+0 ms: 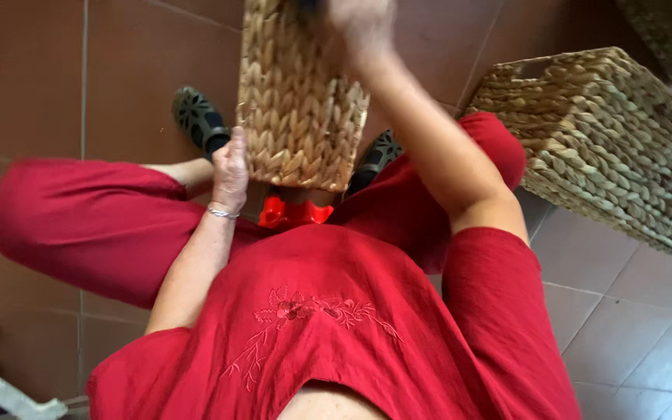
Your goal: The person sits on the floor and wipes woven water-hyacinth storage baskets one at a time with a blue cloth, turning each basket to clean its sides, lid and handle areas, then sets it aside and picks up the next basket.
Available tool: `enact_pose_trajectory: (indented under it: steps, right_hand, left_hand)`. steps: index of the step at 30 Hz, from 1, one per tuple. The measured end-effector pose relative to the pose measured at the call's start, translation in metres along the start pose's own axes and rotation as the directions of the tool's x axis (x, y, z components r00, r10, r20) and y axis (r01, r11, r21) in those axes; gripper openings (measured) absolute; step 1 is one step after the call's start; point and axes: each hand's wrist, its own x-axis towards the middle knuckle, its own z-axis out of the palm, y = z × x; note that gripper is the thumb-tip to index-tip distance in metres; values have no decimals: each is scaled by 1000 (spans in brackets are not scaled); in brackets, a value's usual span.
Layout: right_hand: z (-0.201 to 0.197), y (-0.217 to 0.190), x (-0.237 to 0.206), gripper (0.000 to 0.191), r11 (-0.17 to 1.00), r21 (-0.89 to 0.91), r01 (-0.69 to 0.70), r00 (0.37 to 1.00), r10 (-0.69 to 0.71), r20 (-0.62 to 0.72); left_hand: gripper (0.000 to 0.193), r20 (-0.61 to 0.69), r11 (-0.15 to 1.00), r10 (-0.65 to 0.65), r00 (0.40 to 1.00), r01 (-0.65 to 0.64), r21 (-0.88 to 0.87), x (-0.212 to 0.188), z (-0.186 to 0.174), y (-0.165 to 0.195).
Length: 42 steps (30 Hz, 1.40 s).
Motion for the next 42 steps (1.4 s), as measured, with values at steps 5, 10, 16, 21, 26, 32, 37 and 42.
enact_pose_trajectory:
  steps: [5, 10, 16, 21, 26, 32, 37, 42]
  right_hand:
    - [-51, -86, -92, 49, 937, 169, 305, 944, -275, -181]
    - [-95, -73, -105, 42, 874, 361, 324, 932, -231, -279]
    - [-86, 27, -99, 49, 962, 271, -41, 892, 157, -423]
    - [-6, 92, -103, 36, 455, 855, -248, 764, 635, -117]
    - [65, 71, -123, 40, -358, 825, -437, 571, 599, 562]
    - [72, 22, -141, 51, -679, 512, -526, 561, 176, 809]
    - [80, 12, -130, 47, -668, 509, -543, 465, 266, 844]
    - [90, 29, -98, 44, -684, 607, -405, 475, 410, 779]
  left_hand:
    - [44, 34, 971, -98, 995, 103, -215, 7, -7, 27]
    - [46, 115, 921, -110, 987, 145, -362, 3, 1, 88]
    - [49, 49, 841, -84, 995, 97, -532, 20, 0, 140]
    - [55, 192, 621, -50, 980, 181, -763, 36, -29, 140]
    - [49, 56, 697, -69, 996, 88, -712, 47, -51, 65]
    - [60, 225, 669, -260, 939, 343, -659, 37, -40, -27]
    - [78, 271, 540, -640, 719, 672, -507, 25, -30, -2]
    - [72, 277, 599, -476, 835, 538, -592, 64, -8, 37]
